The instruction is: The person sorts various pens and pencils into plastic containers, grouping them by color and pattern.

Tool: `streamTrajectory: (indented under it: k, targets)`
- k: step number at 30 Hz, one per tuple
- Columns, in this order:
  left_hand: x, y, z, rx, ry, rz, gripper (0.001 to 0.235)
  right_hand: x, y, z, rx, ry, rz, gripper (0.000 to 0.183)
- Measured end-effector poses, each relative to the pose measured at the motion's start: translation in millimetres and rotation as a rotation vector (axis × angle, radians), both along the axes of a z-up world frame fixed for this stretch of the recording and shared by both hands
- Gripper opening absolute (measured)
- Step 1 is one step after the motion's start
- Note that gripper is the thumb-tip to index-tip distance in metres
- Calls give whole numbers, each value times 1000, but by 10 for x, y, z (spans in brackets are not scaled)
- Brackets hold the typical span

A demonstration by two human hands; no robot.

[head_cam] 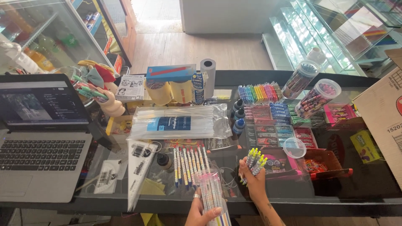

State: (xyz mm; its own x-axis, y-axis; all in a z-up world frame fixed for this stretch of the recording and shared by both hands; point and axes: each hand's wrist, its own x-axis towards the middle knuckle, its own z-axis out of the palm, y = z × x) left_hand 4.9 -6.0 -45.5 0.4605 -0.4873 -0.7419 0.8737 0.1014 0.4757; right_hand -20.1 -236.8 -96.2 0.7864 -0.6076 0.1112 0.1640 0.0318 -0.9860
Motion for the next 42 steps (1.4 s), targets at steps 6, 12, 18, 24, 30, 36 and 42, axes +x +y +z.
streamTrajectory:
  k: [6,12,18,24,30,36,42]
  targets:
    - [43,35,445,-146,-203,-199,115,-22,-15,492,183,-200,-5,18]
    - [80,14,547,-92,-217,-453,115,-51,-5,1454,399,-370,182,21]
    - [67,-26,803,-312,-370,-522,114,125,39,1712,445,-81,326,20]
    - [66,-61,725,-239,-376,-538,118,135,129,1757,483,2,486,11]
    - [20,-106,665,-170,-483,-577,116,90,102,1799,459,58,651,9]
    - [5,-126,691,-164,-495,-534,105,71,76,1795,507,94,634,51]
    - [36,-95,671,-162,-495,-549,114,115,48,1743,476,70,735,36]
